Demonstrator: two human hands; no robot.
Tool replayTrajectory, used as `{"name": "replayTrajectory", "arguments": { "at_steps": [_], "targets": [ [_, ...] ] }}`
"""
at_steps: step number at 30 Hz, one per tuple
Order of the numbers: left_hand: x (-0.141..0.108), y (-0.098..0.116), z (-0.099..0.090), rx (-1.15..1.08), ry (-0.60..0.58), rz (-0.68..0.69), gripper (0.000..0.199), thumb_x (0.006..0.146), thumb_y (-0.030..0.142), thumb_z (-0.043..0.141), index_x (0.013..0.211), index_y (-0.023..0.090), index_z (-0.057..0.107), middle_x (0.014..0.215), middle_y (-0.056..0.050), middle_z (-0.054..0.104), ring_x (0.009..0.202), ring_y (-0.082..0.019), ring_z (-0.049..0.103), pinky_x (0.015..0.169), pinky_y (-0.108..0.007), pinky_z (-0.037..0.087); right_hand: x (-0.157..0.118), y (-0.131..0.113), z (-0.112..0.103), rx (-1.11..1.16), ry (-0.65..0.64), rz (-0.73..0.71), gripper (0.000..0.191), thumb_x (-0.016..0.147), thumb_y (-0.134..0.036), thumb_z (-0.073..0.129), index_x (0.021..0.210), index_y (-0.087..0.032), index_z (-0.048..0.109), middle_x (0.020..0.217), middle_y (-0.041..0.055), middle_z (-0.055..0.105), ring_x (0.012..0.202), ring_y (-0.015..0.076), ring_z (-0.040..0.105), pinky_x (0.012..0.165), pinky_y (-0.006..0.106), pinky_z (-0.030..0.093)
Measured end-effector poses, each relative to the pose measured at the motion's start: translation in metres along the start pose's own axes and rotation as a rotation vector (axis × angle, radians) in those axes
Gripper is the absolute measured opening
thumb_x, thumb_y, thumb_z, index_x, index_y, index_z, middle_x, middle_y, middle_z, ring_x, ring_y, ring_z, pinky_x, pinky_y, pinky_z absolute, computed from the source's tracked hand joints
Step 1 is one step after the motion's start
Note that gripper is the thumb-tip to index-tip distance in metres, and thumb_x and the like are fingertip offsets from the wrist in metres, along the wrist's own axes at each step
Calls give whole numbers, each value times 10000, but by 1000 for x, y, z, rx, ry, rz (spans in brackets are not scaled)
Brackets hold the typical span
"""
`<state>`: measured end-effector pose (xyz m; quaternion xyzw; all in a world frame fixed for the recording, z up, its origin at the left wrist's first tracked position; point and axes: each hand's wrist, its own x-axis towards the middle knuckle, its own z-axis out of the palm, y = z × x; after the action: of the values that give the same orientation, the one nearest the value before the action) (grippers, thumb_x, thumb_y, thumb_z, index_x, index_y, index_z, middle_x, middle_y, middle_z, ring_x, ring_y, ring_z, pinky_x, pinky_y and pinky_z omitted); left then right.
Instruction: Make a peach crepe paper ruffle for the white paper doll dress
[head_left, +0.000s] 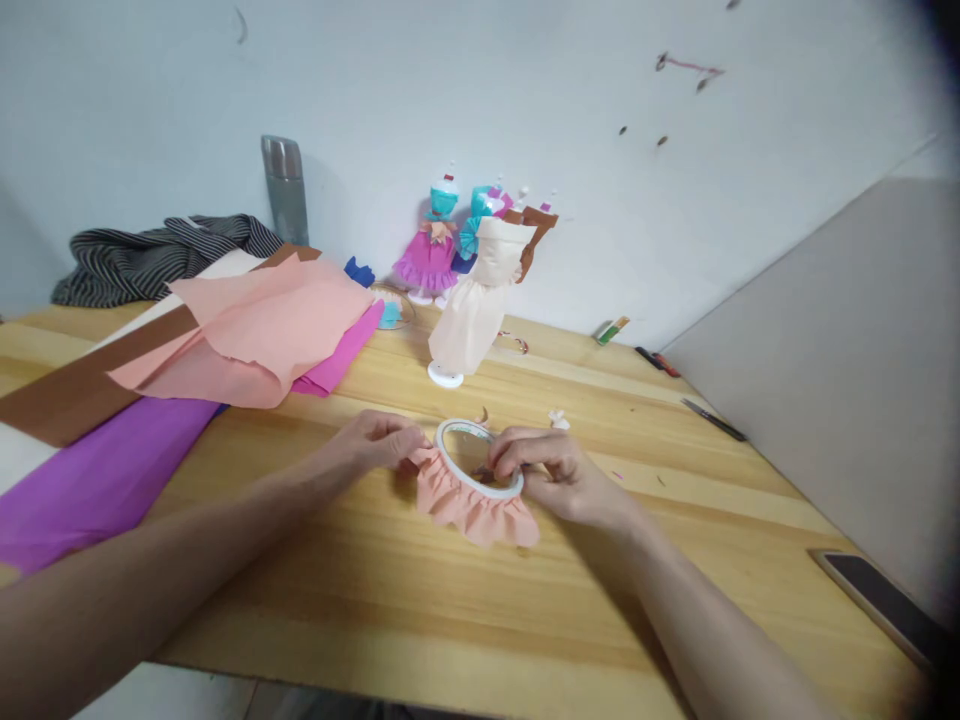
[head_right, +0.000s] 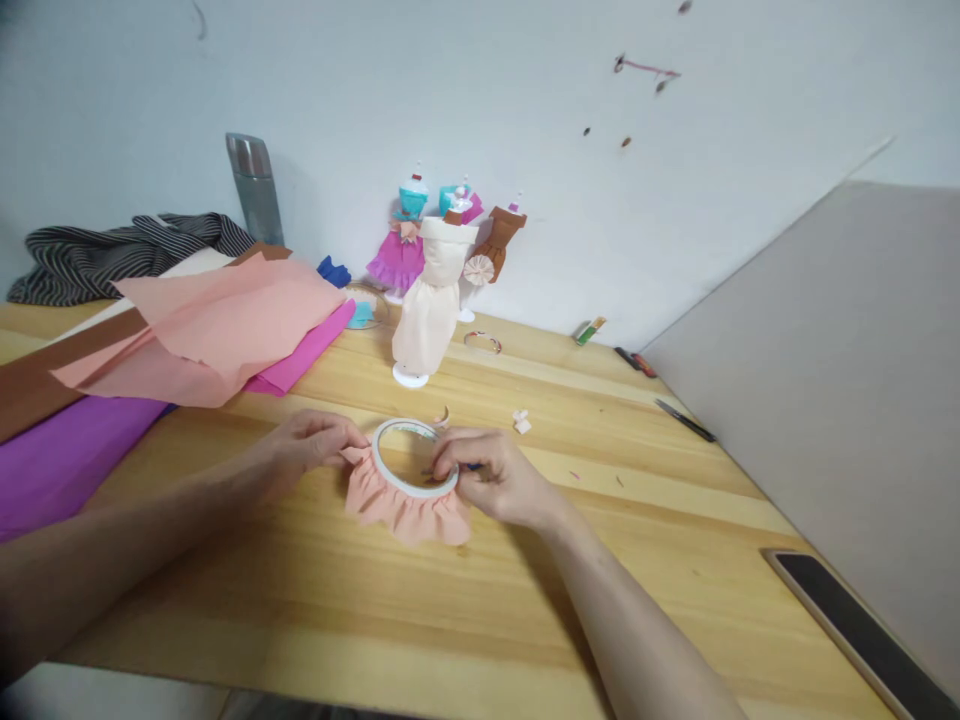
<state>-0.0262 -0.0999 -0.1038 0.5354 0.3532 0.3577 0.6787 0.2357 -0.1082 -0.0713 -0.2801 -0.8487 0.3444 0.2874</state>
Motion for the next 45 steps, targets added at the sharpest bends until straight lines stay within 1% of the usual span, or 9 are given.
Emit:
{"name": "replayTrajectory", "arguments": {
  "at_steps": [5, 12, 18, 22, 26, 31, 35, 41, 45],
  "targets": [
    [-1, 8, 10, 96, -4, -3, 273, 629, 337, 778, 670, 130, 605, 557, -4, 640, 528, -118, 572, 526, -219, 403, 1, -2, 3, -156, 1, 30, 226, 727, -27, 460, 740, -160, 643, 778, 62, 658, 689, 141, 597, 632, 260, 480],
    [0, 8, 13, 63, 21, -12, 280, 673, 359, 743, 678, 133, 578, 532, -24, 650, 507, -132, 589, 523, -229, 414, 0, -6, 6, -245, 16, 8, 294, 662, 6, 407, 749, -166, 629, 792, 60, 648, 686, 137, 585, 620, 248, 461],
    [1, 7, 11, -5, 61, 72, 211, 684, 299, 720, 641, 136, 593, 571, -9, 645, 544, -111, 567, 560, -225, 405, 2, -3, 3, -186, 75, 116, 271, 621, -20, 394, 681, -160, 619, 725, 39, 627, 648, 140, 566, 604, 254, 427],
    [-1, 7, 11, -92, 51, 73, 152, 706, 249, 698, 652, 148, 598, 656, -8, 655, 612, -112, 575, 607, -230, 423, 4, -4, 0, -113, 107, 175, 240, 614, -49, 395, 659, -155, 605, 735, 45, 622, 668, 147, 558, 620, 264, 410],
    [-1, 7, 9, -173, 77, 93, 157, 674, 240, 719, 630, 143, 604, 680, -13, 643, 608, -106, 557, 583, -220, 417, 4, -2, -2, -32, 90, 237, 208, 623, -76, 401, 644, -150, 594, 716, 36, 596, 655, 141, 531, 599, 257, 388],
    [1, 5, 6, -222, 44, 93, 156, 674, 261, 727, 633, 151, 624, 653, -7, 628, 581, -101, 528, 560, -214, 409, 2, 4, -4, -4, 108, 297, 177, 635, -113, 413, 643, -146, 586, 676, 12, 552, 631, 125, 483, 582, 241, 361],
    [0, 8, 4, -232, 37, 92, 163, 666, 257, 735, 607, 156, 621, 698, -8, 643, 604, -105, 544, 558, -211, 423, 1, 3, -6, -16, 135, 304, 215, 645, -111, 419, 692, -137, 628, 680, 9, 565, 623, 118, 477, 562, 228, 340],
    [3, 11, 0, -257, 74, 88, 161, 651, 262, 752, 611, 156, 638, 711, -14, 656, 622, -113, 566, 578, -217, 450, 0, -2, -12, -107, 152, 232, 385, 655, -65, 409, 882, -136, 712, 737, 15, 610, 617, 112, 493, 563, 222, 351],
    [6, 10, -3, -219, 93, 96, 168, 652, 265, 756, 611, 151, 639, 693, -13, 652, 620, -110, 563, 574, -209, 442, 0, -3, -14, -197, 155, 176, 321, 800, -148, 457, 984, -141, 721, 773, 44, 638, 669, 138, 540, 625, 252, 384]
  ]
}}
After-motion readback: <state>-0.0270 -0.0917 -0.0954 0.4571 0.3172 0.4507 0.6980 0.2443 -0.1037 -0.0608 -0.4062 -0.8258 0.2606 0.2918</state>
